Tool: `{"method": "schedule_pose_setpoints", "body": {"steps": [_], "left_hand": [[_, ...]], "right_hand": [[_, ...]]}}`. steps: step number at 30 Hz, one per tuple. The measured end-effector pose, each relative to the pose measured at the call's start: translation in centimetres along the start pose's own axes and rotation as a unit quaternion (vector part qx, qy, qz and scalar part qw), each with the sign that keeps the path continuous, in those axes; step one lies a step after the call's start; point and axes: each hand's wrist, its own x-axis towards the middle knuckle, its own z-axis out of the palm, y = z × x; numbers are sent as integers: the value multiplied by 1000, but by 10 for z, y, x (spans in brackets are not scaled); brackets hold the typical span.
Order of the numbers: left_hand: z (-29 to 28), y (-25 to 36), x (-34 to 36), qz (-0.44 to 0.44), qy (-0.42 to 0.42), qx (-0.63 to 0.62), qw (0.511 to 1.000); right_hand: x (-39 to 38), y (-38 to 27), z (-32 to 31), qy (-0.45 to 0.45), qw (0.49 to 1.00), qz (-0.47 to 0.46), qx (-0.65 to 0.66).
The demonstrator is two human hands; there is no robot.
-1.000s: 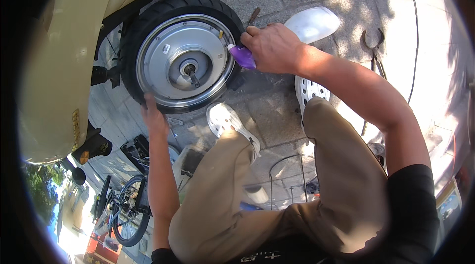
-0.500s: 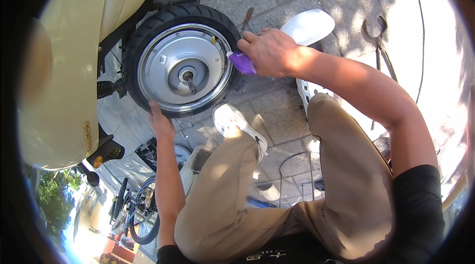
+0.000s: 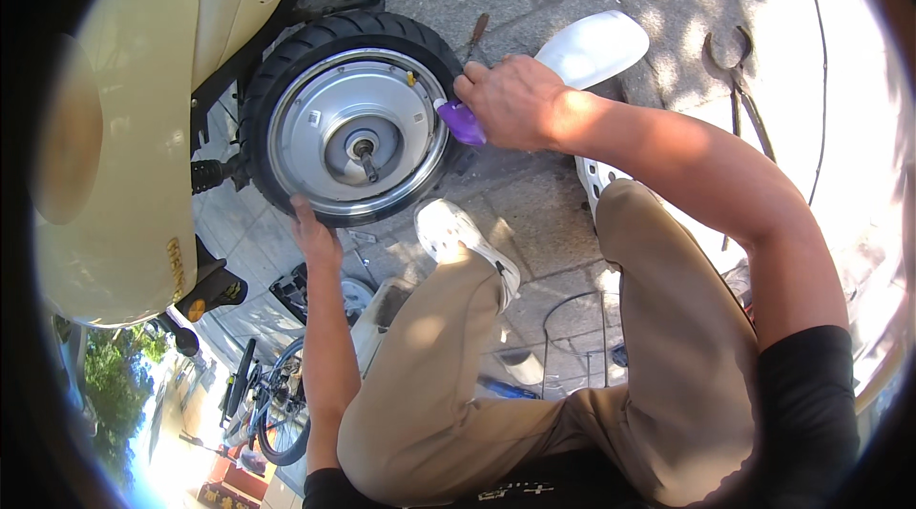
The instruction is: The person removes the rear wheel of a scooter using a wrench, then inflates the tire with a portable air compressor. After inflating, the person sprays a liquid onto the tire and rim area.
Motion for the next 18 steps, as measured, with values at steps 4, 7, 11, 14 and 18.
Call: {"method": "schedule_pose_setpoints", "body": {"steps": [4, 7, 11, 14, 18], "left_hand": [[2, 1, -1, -1, 7, 4, 1000], [6, 1, -2, 6, 9, 3, 1000], [-3, -4, -2, -17, 12, -1, 1000], [-20, -22, -10, -34, -12, 11, 999], [-6, -40, -26, -51, -40, -71, 995]], "right_hand": [[1, 0, -5, -8, 1000, -3, -17], [1, 6, 3, 8, 1000, -11, -7], [-4, 6, -3, -11, 999, 4, 31], [0, 7, -21, -19, 993, 76, 84], [16, 23, -53, 28, 965, 183, 185]]}}
